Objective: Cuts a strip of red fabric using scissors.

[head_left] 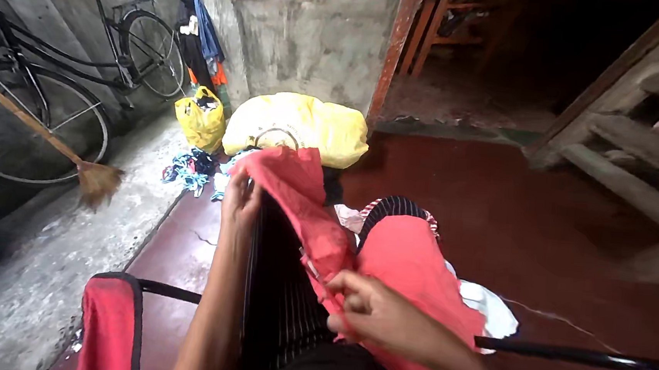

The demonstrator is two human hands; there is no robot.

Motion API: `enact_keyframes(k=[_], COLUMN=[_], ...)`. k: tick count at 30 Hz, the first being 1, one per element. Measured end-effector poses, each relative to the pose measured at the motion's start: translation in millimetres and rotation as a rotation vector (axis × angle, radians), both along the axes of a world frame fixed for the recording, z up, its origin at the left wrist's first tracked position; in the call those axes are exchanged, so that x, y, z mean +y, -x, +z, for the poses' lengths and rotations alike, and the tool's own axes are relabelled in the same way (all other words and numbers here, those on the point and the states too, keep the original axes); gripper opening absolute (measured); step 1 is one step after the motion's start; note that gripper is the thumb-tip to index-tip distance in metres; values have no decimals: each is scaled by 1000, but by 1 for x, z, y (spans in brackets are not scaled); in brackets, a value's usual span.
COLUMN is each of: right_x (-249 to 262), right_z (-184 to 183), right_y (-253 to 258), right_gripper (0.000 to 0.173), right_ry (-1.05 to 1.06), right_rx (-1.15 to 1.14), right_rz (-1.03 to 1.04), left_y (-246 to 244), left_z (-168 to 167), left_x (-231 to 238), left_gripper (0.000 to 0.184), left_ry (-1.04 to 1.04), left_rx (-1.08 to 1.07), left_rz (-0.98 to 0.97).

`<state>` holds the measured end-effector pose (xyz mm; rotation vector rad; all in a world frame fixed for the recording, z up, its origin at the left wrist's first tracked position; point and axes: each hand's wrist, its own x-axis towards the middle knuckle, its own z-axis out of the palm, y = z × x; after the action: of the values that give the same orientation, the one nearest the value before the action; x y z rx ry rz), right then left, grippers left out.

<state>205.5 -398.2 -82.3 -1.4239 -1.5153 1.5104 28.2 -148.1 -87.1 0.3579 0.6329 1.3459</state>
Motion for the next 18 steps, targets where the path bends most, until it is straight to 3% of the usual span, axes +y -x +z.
enact_keyframes(k=[4, 6, 9, 13, 18], right_x=[8, 10, 9, -1, -12], right_z=[-21, -26, -26, -23, -17], right_y=[36, 43, 42, 42, 45], right_gripper=[44, 43, 43, 45, 45], right_ry=[118, 129, 118, 118, 54], right_rx=[-152, -228, -271, -330, -501], right_rz=[164, 184, 152, 94, 50], left_y=[50, 58, 50, 56, 73], left_z=[-75, -88, -79, -57, -48], left_x=[-19, -26, -51, -105, -136], left_gripper=[7, 21, 50, 52, 49], left_ry=[309, 305, 155, -17, -206], left_rx=[-20, -13, 239, 544, 685], left_rz=[227, 240, 101, -66, -393])
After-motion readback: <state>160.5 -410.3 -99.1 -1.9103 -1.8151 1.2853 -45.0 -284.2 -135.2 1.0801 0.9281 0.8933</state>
